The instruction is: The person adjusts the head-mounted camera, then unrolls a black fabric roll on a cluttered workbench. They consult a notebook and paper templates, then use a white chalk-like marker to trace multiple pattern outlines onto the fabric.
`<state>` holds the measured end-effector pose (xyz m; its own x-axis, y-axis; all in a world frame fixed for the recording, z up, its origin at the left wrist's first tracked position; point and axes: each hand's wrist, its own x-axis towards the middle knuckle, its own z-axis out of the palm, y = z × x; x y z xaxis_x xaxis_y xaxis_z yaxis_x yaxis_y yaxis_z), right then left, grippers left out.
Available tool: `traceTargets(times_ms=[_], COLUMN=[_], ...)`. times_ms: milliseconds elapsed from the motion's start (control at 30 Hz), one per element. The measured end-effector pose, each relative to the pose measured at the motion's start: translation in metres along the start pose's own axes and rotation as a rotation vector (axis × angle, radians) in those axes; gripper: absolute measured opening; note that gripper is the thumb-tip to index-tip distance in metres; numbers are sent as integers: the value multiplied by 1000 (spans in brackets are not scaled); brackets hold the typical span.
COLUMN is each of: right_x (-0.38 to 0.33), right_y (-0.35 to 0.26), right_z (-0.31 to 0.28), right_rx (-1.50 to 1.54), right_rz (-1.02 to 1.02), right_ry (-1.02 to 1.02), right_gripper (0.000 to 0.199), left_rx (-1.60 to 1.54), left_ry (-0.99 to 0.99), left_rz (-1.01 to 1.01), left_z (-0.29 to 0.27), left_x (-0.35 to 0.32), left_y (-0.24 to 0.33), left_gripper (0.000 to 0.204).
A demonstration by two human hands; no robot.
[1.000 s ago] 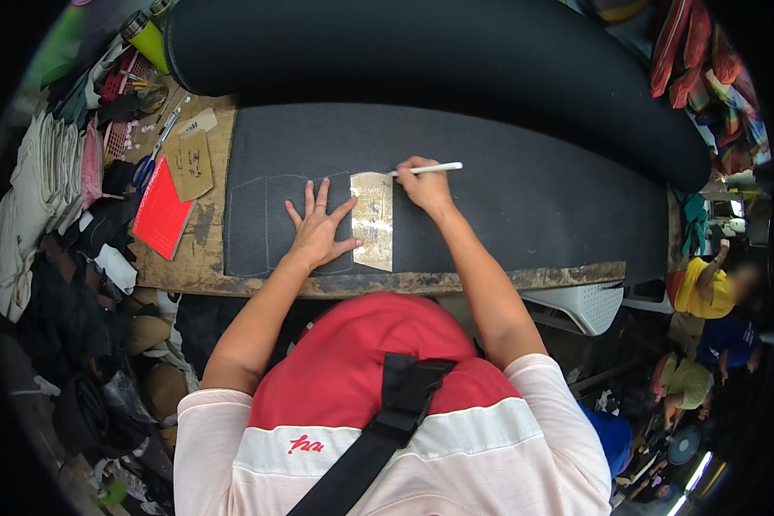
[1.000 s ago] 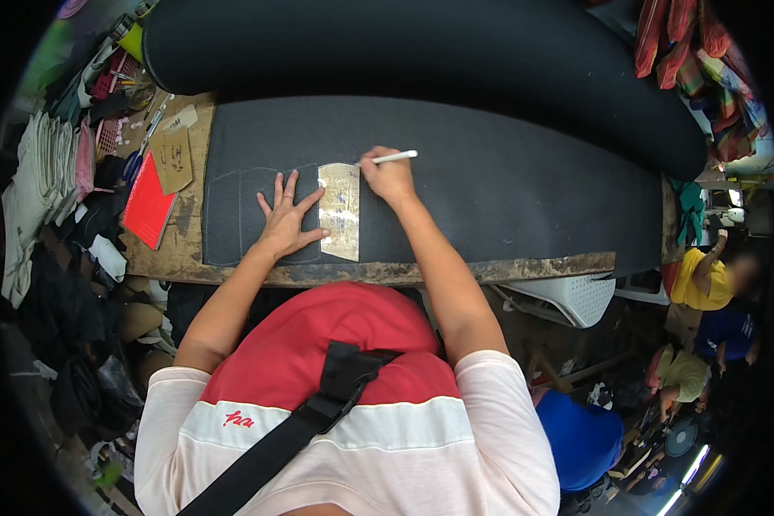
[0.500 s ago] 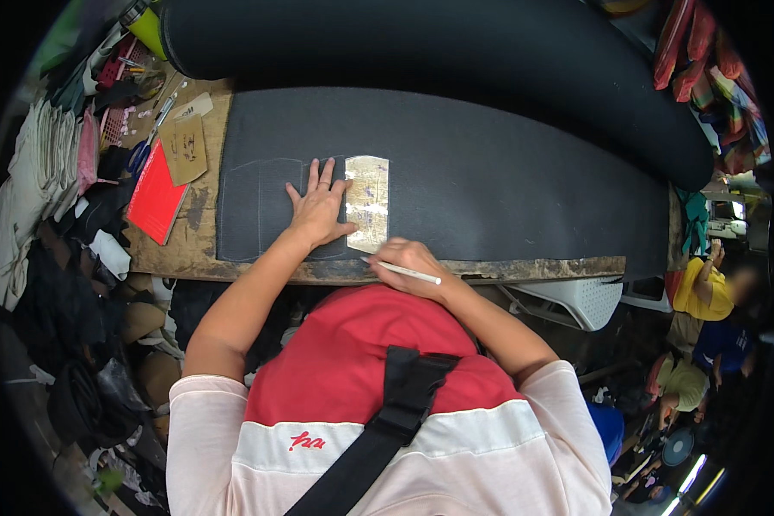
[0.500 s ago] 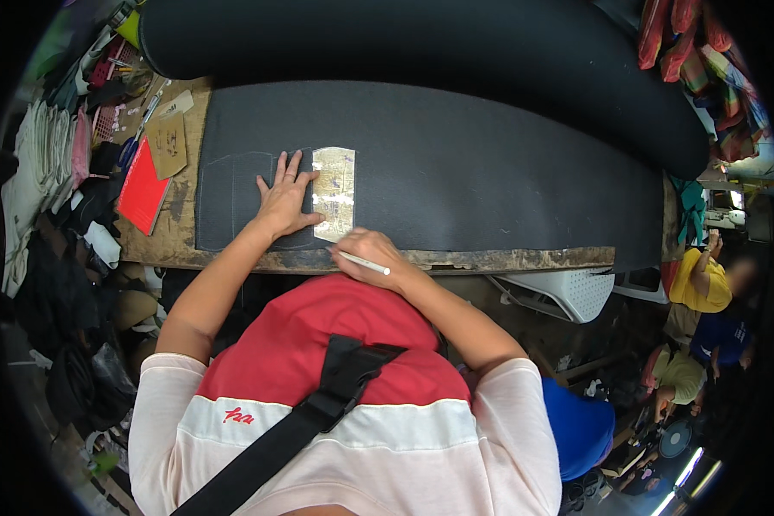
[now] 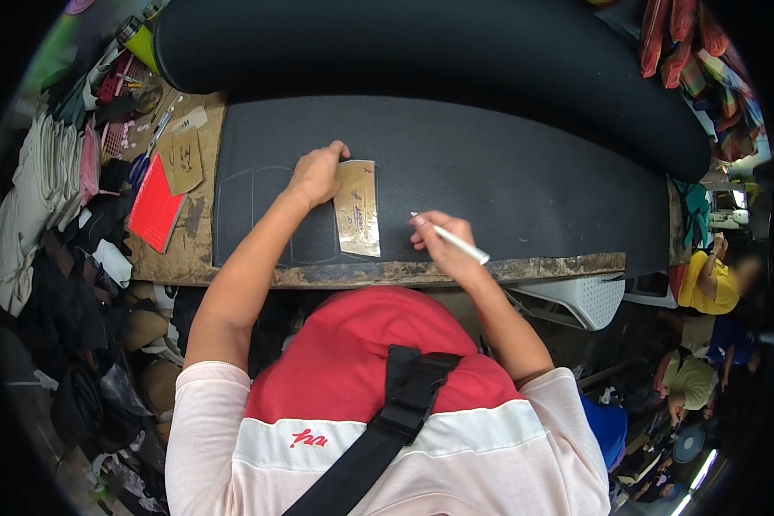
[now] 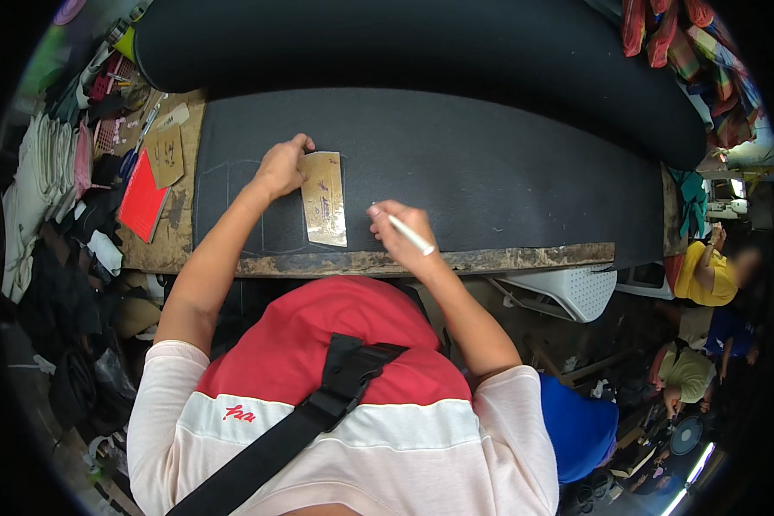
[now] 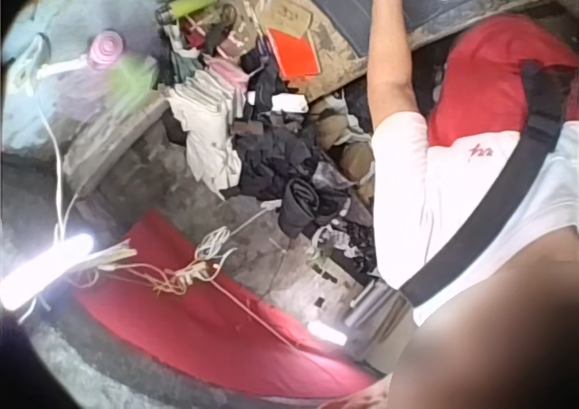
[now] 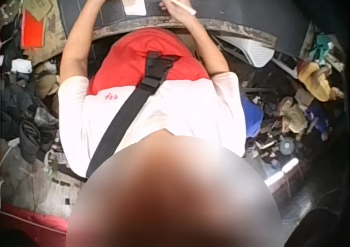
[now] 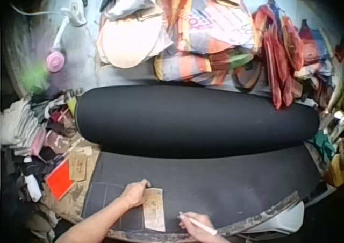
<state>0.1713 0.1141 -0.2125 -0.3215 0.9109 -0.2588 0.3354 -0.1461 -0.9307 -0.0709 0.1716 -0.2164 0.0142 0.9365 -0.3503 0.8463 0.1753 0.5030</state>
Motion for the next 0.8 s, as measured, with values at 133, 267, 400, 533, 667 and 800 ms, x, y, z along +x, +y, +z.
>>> traceTargets(times_ms=[133,267,400,533,667,800], right_x=[5,23,37,33,29,45], right_y=[-13,13,64,93,86,65], right_z=[-28,-25,-6,16,20,7], right_rx=[442,852,435,368,-178,-401], right_rz=[46,-49,3,-22,-172,-355], right_ry=[104,61,137,88,206,383], right_gripper=[39,37,37,38,31,25], left_rx=[-464,-244,-129,126,191,148], left_ry=[364,356,71,148,104,83], left_rz=[542,878,608,293,237,199], left_z=[-4,33,72,97,106,105], left_x=[-33,-60,-50,-37,-30,-27], left_y=[23,37,14,-11,-17,-14], left_gripper=[22,23,63,89,88,85])
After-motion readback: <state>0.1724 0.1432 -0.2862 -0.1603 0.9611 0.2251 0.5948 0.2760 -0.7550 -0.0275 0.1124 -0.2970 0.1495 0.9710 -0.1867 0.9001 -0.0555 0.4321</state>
